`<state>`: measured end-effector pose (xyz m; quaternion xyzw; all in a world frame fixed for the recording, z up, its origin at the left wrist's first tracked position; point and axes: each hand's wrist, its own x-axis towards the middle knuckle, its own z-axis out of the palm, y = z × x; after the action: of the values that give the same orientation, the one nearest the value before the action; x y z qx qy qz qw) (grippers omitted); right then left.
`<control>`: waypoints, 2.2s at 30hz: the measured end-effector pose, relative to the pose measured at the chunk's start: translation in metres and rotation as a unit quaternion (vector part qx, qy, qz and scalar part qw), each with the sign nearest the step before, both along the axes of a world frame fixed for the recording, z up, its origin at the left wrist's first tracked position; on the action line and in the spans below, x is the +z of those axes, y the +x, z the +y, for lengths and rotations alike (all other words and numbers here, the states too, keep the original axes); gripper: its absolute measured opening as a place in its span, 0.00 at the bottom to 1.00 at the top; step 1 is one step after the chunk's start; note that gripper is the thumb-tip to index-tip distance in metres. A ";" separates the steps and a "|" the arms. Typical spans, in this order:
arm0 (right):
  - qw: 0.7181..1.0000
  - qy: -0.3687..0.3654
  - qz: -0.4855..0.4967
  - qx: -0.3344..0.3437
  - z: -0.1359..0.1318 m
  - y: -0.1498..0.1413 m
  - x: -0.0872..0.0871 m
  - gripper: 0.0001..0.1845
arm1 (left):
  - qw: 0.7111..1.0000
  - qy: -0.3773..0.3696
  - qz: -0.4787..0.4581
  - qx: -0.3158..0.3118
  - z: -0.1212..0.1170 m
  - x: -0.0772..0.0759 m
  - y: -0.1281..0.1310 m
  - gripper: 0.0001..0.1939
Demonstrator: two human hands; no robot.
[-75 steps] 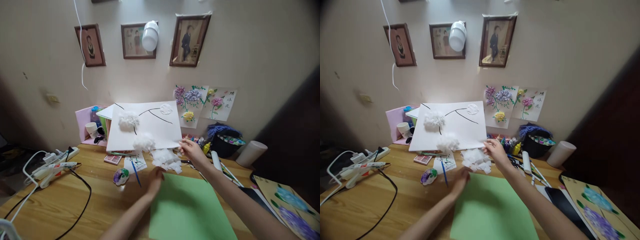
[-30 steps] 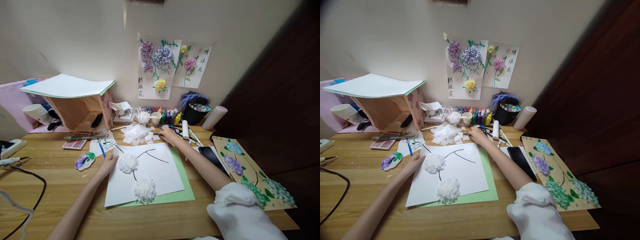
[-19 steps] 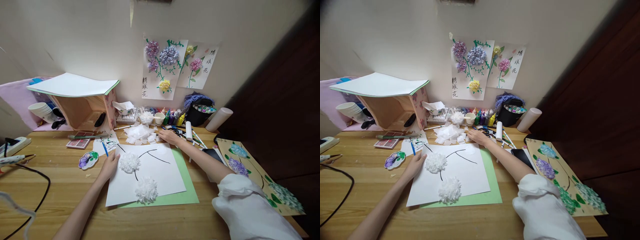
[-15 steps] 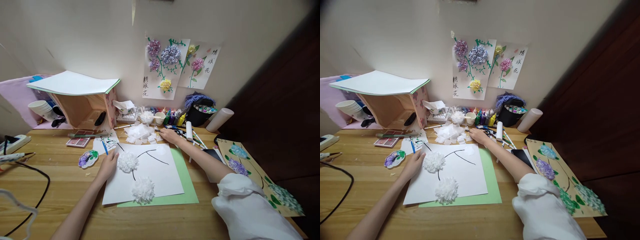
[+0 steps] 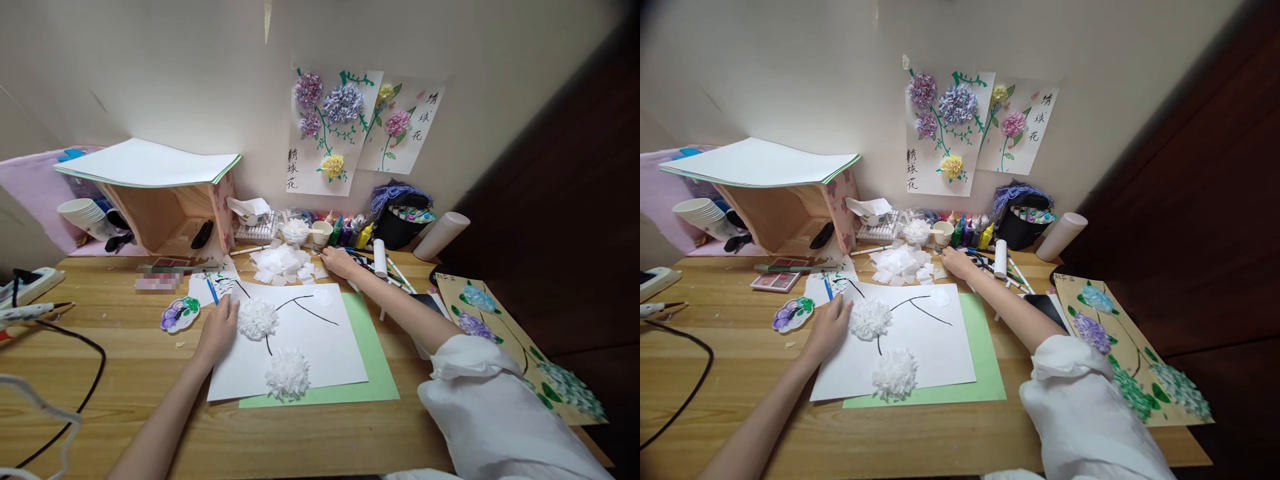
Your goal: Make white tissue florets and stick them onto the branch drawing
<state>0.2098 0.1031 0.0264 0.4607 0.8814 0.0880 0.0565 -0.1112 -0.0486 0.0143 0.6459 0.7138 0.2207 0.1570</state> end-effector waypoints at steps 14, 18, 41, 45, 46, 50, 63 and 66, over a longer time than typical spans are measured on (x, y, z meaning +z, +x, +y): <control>0.984 -0.037 0.097 -0.148 0.022 0.008 0.001 0.14 | 1.000 0.005 0.005 0.006 0.000 -0.005 -0.003 0.12; 0.981 -0.104 0.131 -0.095 0.030 0.014 0.004 0.14 | 1.000 0.009 0.002 0.013 0.000 -0.005 -0.002 0.12; 0.996 -0.047 0.014 0.080 0.003 0.015 0.018 0.10 | 1.000 0.018 -0.006 0.023 0.000 -0.009 0.002 0.13; 1.000 -0.017 0.011 0.022 0.006 0.011 0.009 0.11 | 0.999 0.022 -0.027 0.016 -0.001 -0.007 0.004 0.12; 1.000 -0.011 0.014 0.009 0.007 0.011 0.007 0.11 | 0.999 0.023 -0.028 0.014 -0.001 -0.007 0.004 0.13; 0.999 0.007 0.041 -0.030 0.008 0.011 0.004 0.08 | 1.000 0.012 -0.003 0.024 -0.002 -0.007 0.004 0.14; 0.945 0.096 0.301 -0.088 -0.052 0.021 0.015 0.10 | 0.996 0.072 0.031 -0.034 0.011 -0.009 -0.001 0.23; 0.821 0.099 0.543 -0.142 -0.075 0.024 0.011 0.08 | 0.998 0.051 0.016 -0.030 0.014 -0.010 -0.002 0.22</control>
<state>0.2336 0.0284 0.0374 0.5567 0.6807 -0.0986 -0.4657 -0.1136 -0.0343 0.0038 0.6776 0.6841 0.2423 0.1190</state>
